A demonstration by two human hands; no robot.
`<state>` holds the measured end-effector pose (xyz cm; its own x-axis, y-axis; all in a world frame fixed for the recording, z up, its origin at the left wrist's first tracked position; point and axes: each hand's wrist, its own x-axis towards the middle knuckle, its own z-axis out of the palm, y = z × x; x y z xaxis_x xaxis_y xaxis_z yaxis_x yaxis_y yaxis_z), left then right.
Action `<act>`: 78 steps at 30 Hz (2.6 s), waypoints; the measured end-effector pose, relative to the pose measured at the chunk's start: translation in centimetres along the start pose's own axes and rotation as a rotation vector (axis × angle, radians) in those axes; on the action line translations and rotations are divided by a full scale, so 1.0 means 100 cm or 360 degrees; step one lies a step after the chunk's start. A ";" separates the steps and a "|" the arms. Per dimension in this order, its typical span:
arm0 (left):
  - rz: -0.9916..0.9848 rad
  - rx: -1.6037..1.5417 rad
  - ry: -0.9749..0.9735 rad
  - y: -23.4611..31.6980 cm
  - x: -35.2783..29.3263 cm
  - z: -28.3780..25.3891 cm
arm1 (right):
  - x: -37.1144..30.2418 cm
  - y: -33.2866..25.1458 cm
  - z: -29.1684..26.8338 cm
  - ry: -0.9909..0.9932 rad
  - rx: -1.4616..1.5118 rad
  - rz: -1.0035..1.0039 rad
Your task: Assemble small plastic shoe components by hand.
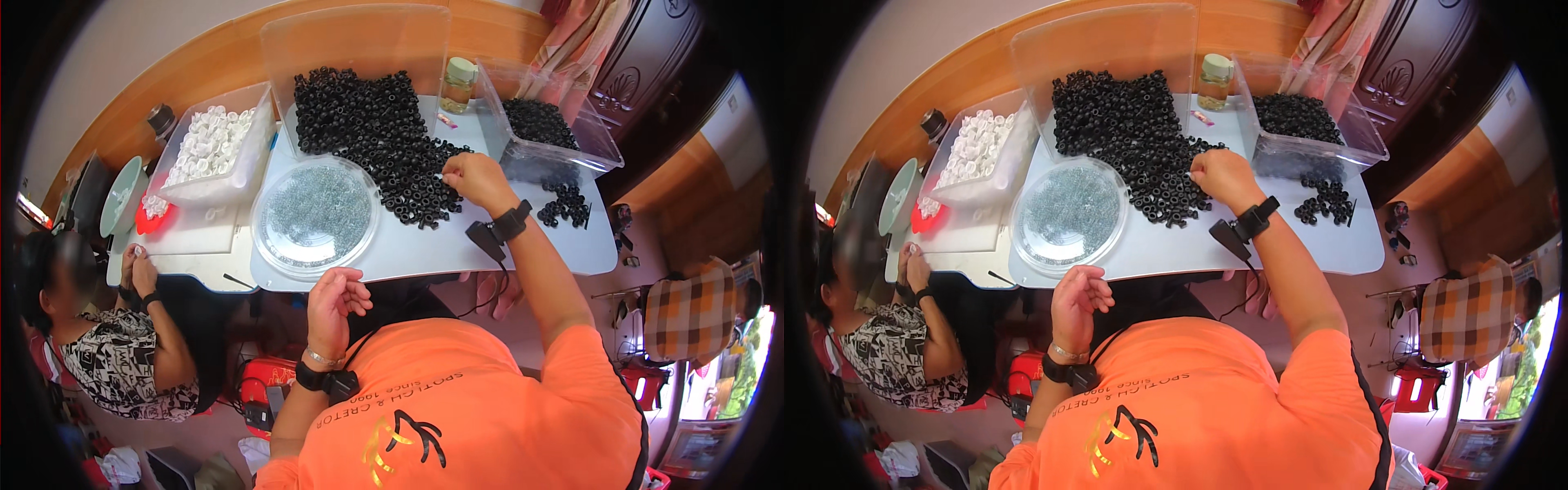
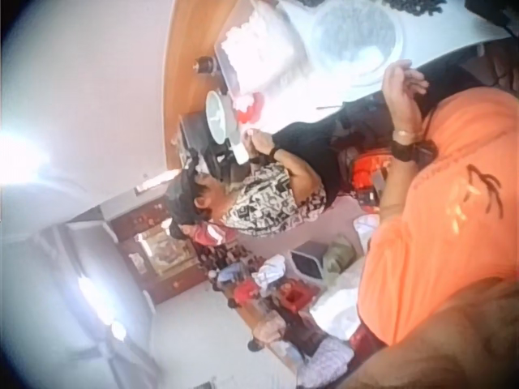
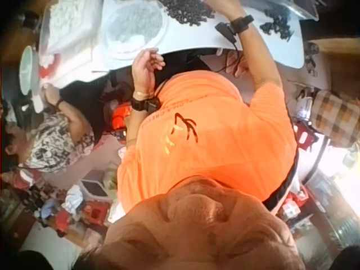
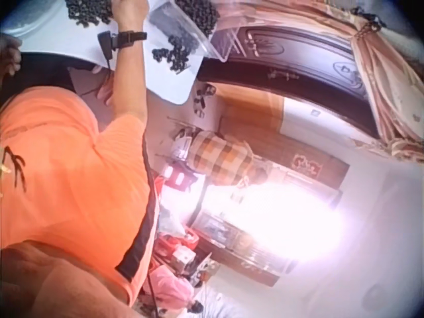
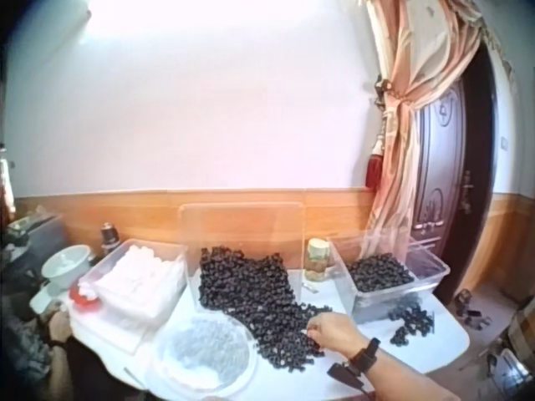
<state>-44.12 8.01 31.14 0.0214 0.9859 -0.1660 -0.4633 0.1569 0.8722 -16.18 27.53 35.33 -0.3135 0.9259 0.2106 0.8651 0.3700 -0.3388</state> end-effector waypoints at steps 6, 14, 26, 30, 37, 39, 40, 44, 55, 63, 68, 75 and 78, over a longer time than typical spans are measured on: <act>-0.0042 0.0011 -0.0091 -0.003 -0.001 0.008 | 0.025 -0.008 0.017 -0.0265 -0.0160 0.0151; -0.0032 0.0062 -0.0057 -0.001 -0.007 0.013 | 0.027 -0.005 0.017 -0.0356 -0.0094 0.0154; -0.0132 0.0194 -0.0185 0.003 0.004 0.040 | 0.012 0.014 0.025 -0.0015 -0.0022 0.0022; -0.0146 0.0189 -0.0159 -0.003 0.006 0.034 | 0.015 -0.002 0.013 -0.0194 -0.0042 0.0113; -0.0140 0.0176 -0.0155 0.003 0.006 0.035 | 0.024 -0.004 0.017 -0.0216 -0.0143 0.0040; -0.0110 0.0187 -0.0157 0.004 0.008 0.031 | 0.015 -0.013 0.009 -0.0044 -0.0124 -0.0089; -0.0086 0.0207 -0.0174 0.005 0.009 0.029 | 0.009 -0.017 0.004 -0.0054 -0.0127 -0.0101; -0.0106 0.0196 -0.0195 0.009 0.014 0.032 | -0.032 -0.059 -0.012 -0.0041 0.0450 -0.0504; -0.0143 0.0100 -0.0201 -0.016 0.016 0.022 | -0.087 -0.125 0.015 -0.0146 0.0748 -0.0759; -0.0110 -0.0408 -0.0213 -0.019 0.008 0.001 | -0.086 -0.147 0.027 -0.0029 0.0762 -0.0764; -0.0055 -0.0364 -0.0242 -0.013 0.002 -0.017 | -0.071 -0.157 0.023 -0.0221 0.0809 -0.0964; 0.0121 -0.0499 -0.0112 -0.007 -0.008 -0.041 | -0.028 -0.174 0.052 -0.0170 0.0397 -0.1066; 0.0177 -0.0543 -0.0028 -0.007 -0.011 -0.047 | -0.019 -0.182 0.067 -0.0260 0.0214 -0.1102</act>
<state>-47.95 6.58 28.52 -0.0320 0.9972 -0.0680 -0.7327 0.0229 0.6802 -33.97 19.51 34.99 -0.8357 0.4716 0.2814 0.3945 0.8720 -0.2897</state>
